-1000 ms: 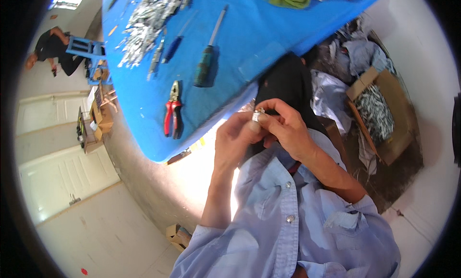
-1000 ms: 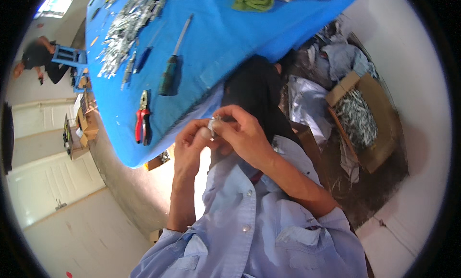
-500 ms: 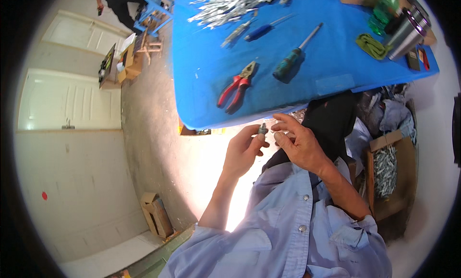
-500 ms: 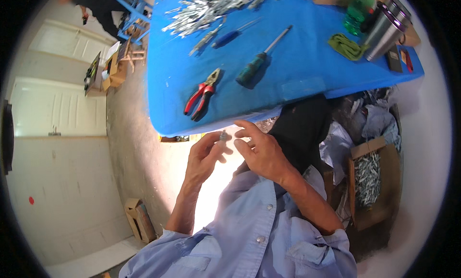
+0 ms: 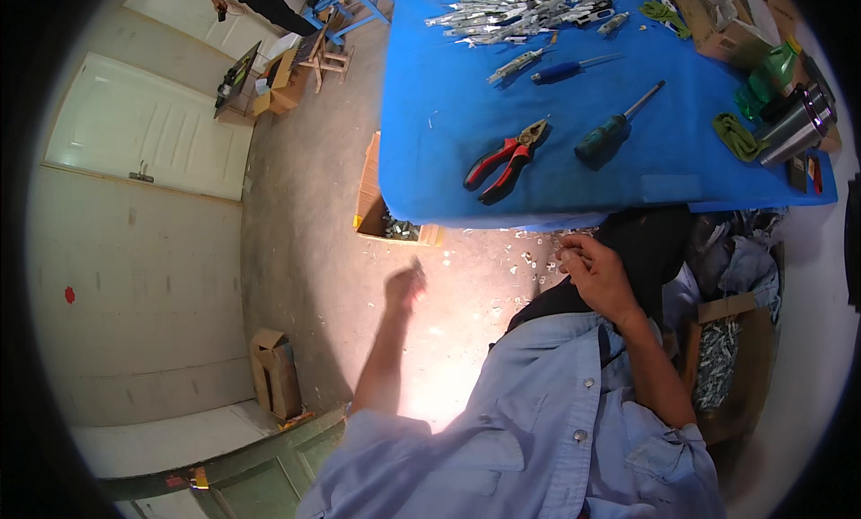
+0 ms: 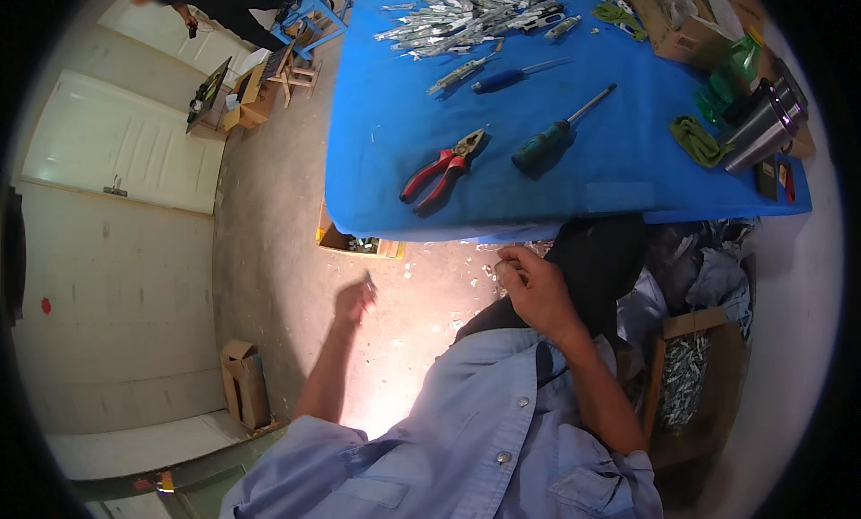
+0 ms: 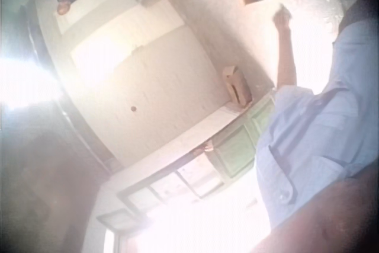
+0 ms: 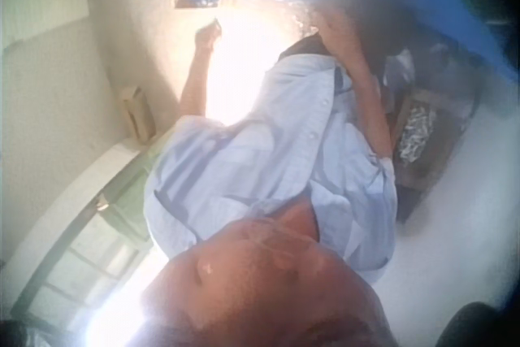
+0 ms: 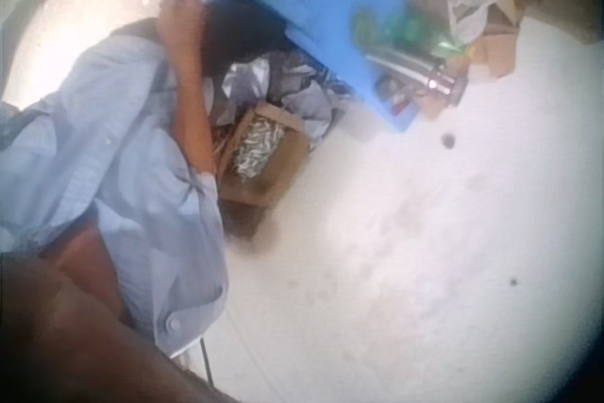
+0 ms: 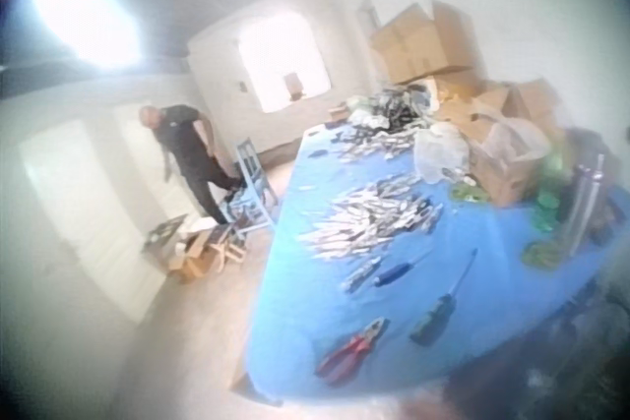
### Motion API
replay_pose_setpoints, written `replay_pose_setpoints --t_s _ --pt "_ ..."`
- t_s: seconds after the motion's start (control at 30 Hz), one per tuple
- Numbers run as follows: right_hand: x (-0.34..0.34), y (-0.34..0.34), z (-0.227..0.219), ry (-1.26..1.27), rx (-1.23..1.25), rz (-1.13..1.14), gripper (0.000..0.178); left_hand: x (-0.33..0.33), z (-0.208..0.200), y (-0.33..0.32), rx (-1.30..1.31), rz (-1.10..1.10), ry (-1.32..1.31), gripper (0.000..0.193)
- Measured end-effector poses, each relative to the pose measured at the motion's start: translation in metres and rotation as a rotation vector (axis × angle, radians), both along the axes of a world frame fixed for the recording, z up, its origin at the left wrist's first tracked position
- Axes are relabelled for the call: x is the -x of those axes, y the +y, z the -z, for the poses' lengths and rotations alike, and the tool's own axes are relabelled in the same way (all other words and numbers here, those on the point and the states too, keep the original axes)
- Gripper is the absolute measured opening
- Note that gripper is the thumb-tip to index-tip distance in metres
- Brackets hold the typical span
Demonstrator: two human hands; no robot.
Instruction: The person assembles small metal components by hand and using a screwdriver and pliers on a blue table, then sorts finished parts into a box on the floor.
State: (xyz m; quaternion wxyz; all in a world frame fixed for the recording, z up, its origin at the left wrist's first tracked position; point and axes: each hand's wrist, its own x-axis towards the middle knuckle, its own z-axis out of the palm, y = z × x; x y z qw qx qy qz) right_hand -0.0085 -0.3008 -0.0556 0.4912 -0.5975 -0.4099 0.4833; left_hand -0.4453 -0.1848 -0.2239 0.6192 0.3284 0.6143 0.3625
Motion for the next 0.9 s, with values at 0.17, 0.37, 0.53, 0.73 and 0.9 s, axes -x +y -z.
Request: replay_pose_setpoints --t_s 0.17,0.37,0.53,0.73,0.9 --pt "-0.002 0.0 -0.007 0.041 0.073 0.011 0.028 -0.038 -0.096 0.061 -0.177 -0.226 0.552 0.066" --pt "0.0 -0.003 -0.004 0.111 0.079 0.014 0.03 -0.027 -0.092 0.042 -0.358 -0.256 0.483 0.056" --pt "-0.003 -0.003 -0.003 0.083 0.045 -0.002 0.029 -0.059 -0.145 0.029 -0.594 -0.237 0.598 0.044" --pt "-0.001 -0.006 -0.017 0.02 -0.002 0.001 0.03 -0.111 -0.188 0.032 -0.862 -0.05 0.583 0.032" --pt "-0.015 -0.005 -0.034 -0.035 -0.042 0.057 0.028 -0.173 -0.205 0.039 -1.064 0.177 0.625 0.038"
